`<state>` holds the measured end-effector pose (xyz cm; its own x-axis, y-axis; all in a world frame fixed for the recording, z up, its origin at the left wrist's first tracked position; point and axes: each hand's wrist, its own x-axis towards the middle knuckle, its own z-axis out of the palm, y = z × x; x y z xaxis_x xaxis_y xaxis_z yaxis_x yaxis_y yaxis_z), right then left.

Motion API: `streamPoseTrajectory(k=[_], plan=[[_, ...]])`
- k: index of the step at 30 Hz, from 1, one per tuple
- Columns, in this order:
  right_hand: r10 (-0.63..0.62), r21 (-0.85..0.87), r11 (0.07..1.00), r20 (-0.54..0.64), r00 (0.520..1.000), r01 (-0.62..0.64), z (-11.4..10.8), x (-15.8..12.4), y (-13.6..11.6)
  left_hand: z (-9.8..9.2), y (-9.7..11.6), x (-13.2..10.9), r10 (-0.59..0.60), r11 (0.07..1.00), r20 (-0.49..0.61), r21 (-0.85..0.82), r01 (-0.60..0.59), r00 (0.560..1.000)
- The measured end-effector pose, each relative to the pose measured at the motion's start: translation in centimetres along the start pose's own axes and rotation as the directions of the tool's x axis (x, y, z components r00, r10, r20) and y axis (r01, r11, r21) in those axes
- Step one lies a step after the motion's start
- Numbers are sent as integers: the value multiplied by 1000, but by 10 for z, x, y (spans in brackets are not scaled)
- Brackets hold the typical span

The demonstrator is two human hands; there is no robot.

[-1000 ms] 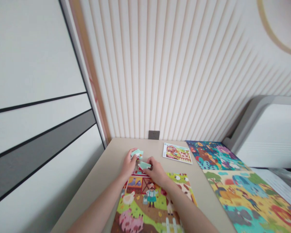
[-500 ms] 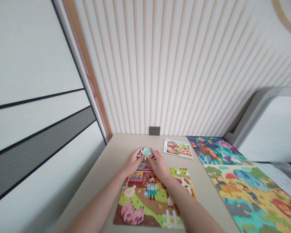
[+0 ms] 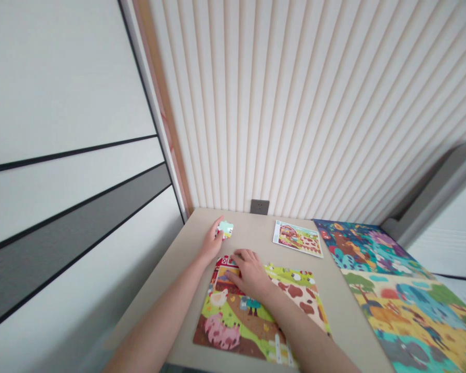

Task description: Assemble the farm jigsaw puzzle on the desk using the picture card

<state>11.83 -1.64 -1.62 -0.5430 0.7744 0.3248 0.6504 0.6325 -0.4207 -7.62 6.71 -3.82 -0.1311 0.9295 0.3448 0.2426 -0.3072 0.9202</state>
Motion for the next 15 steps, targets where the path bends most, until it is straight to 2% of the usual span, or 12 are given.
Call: streamPoseTrajectory(k=[5,10,15], plan=[[57,113,992,4,998,-57,3,4,3,2,2,0,33,999,70,10,-34,997],[97,221,971,-9,995,-92,4,5,2,1,0,1,-5,999,97,-31,8,995],[201,448,879,-32,979,-166,4,4,9,1,3,-1,-74,994,129,-68,84,989]])
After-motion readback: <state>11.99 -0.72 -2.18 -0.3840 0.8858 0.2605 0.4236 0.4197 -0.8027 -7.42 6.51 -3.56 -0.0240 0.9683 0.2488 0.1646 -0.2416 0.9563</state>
